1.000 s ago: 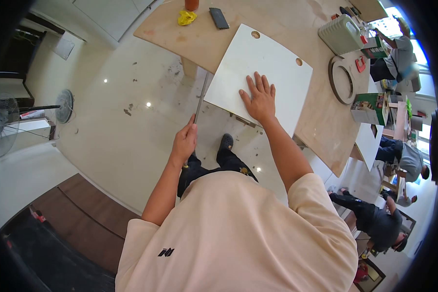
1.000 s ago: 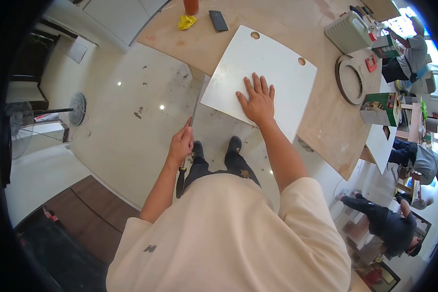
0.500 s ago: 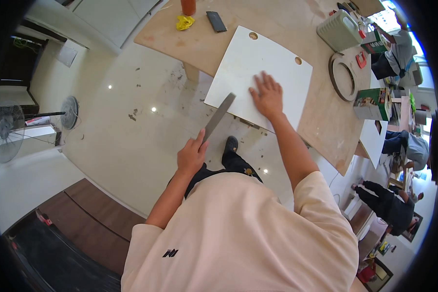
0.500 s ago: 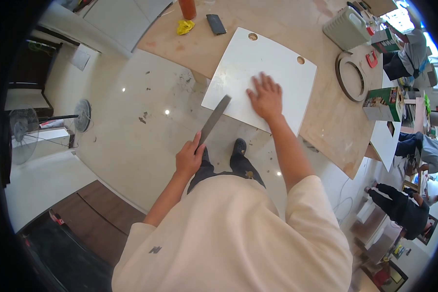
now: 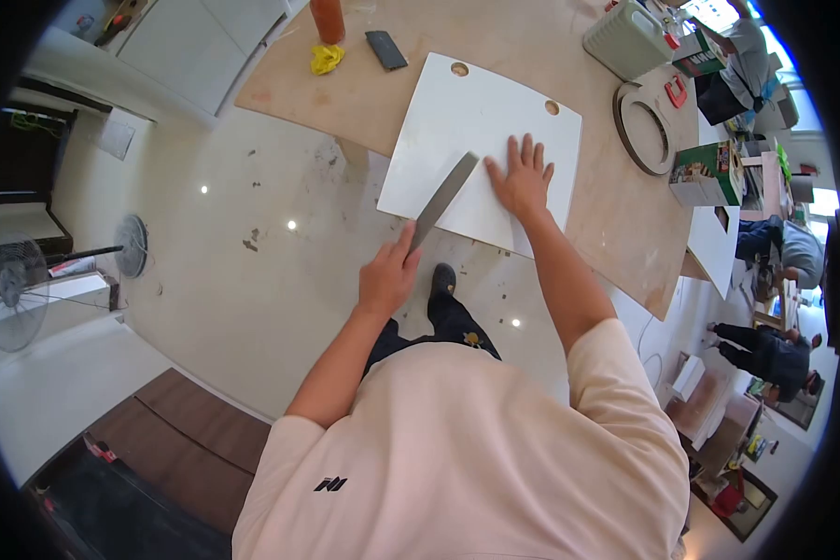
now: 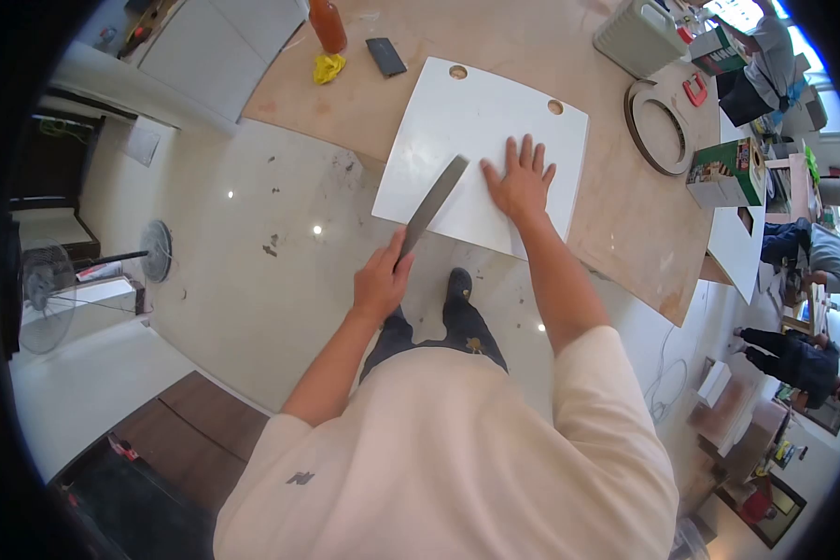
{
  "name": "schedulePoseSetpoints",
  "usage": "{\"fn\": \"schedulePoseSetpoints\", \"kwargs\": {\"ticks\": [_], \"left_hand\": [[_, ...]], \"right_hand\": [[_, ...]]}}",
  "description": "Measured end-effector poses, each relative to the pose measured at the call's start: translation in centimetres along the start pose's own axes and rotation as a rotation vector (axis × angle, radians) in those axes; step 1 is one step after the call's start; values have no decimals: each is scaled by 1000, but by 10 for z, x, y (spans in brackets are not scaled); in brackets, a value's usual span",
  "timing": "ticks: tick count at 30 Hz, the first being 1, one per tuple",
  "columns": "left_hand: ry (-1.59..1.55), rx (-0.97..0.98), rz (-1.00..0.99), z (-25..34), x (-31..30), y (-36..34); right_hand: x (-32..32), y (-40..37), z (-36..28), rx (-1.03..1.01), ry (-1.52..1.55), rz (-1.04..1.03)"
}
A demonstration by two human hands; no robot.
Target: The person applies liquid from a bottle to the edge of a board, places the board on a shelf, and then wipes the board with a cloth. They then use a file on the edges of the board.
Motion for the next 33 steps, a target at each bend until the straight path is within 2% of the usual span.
{"fn": "schedulePoseSetpoints", "kwargs": {"ticks": [1,2,4,5,6,9,10,11,14,17,18,22,24,27,30,33], "left_hand": [[-72,-15,127,-6,-9,-22],[-149,-30,253,-13,-19,-43],[-226,-152,159,-35,-29,-81],[-330,-302,101,-38,-40,-94],[-430,-446,45,-41,-50,-100],[-429,-454,90,-56,-73,-105],[-409,-379,128,-57,-83,-99],[-499,-401,118,-62,-89,-96],[-816,-460,98,-52,-115,-70],[-957,-683,-157,-80,-83,-93],[-892,-675,-78,-86,-78,-98],[-827,-728,-110,-102,-71,-103],[-878,-763,-116,-115,-63,-100],[-827,-693,-172,-130,-46,-84],[-692,-649,-227,-140,-38,-68],[-677,-699,-263,-147,-22,-53]], "right_hand": [[1,-12,-6,-22,-9,-27],[0,-34,-22,-162,17,-113],[-9,-91,-55,-429,16,-223],[-11,-111,-72,-565,-7,-244],[-8,-110,-81,-574,-43,-194],[12,-109,-99,-583,-95,-84],[14,-109,-103,-576,-81,-72],[16,-107,-105,-570,-70,-60],[8,-101,-114,-525,-84,-104],[-1,-89,-124,-443,20,-142],[3,-85,-124,-415,-14,-124],[-5,-69,-112,-356,97,-196],[-10,-38,-85,-106,81,-130],[-9,1,-25,223,24,-1],[-3,4,-2,357,41,68],[-1,6,-3,335,-11,65]]}}
Point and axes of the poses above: each hand's wrist, its own y-axis towards the middle knuckle, its own x-axis out of the palm, z = x × y, the point moved 6 cm from there along y, towards the middle knuckle, and after that the axes turned 13 degrees about x, right-handed, at the moved point
